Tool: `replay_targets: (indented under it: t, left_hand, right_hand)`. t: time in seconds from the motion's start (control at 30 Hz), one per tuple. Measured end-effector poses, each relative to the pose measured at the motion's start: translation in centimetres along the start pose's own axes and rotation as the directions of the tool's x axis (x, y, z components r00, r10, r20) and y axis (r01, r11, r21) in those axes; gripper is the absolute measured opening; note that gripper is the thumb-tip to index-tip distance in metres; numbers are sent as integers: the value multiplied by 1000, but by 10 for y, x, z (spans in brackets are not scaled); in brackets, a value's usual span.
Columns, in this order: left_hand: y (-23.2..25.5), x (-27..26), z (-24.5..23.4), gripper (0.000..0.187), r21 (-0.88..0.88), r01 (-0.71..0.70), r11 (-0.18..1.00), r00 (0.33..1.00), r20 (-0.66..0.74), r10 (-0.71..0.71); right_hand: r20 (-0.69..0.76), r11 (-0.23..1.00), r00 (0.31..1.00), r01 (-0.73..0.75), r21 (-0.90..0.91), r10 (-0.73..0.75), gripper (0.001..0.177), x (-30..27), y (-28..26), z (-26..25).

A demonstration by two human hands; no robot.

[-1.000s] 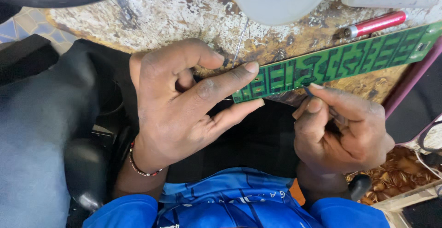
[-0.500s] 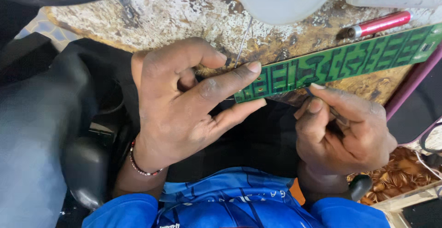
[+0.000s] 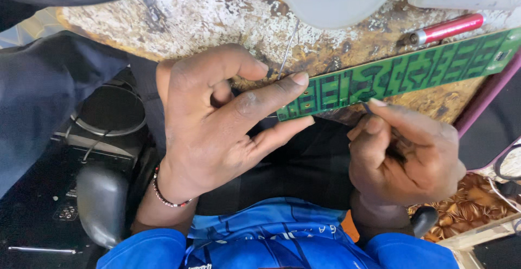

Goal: The person holds a green circuit board and uses a soldering iron to apply solder to specific points on the board. They feed solder wire from a spool while working on the board's surface.

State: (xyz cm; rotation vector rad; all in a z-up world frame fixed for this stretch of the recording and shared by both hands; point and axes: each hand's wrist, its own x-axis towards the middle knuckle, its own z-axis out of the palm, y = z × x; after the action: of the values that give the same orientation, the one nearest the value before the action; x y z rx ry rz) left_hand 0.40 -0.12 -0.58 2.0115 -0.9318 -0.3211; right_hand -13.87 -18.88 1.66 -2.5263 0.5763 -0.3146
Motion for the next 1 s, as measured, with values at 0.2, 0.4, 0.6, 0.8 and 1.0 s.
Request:
replay_targets:
  t: [0.2,0.4,0.6,0.8,1.0]
  left_hand:
    - [0,-4,1,45,43,-2,999,1000,-16,3]
    - [1,-3,-1,48,54,1,999,1000,-15,0]
    - [-4,-8,-1,53,25,-38,999,999,-10,38]
    - [-3,-7,2,58,0,25,1000,1000,-12,-25]
    - [-9,-7,3,62,-56,-10,998,1000,7,11]
  right_hand:
    - [-128,889,968,-141,436,216,31,-9,-6,8]
    - [-65,928,997,-22,372,50,24,-7,-1,7]
    - [-105,872,985,-68,484,135,23,-8,0,8]
    - [-46,938,988,-124,323,146,22,-6,-16,1]
    - [217,975,968,-161,152,126,7,3,-32,-4]
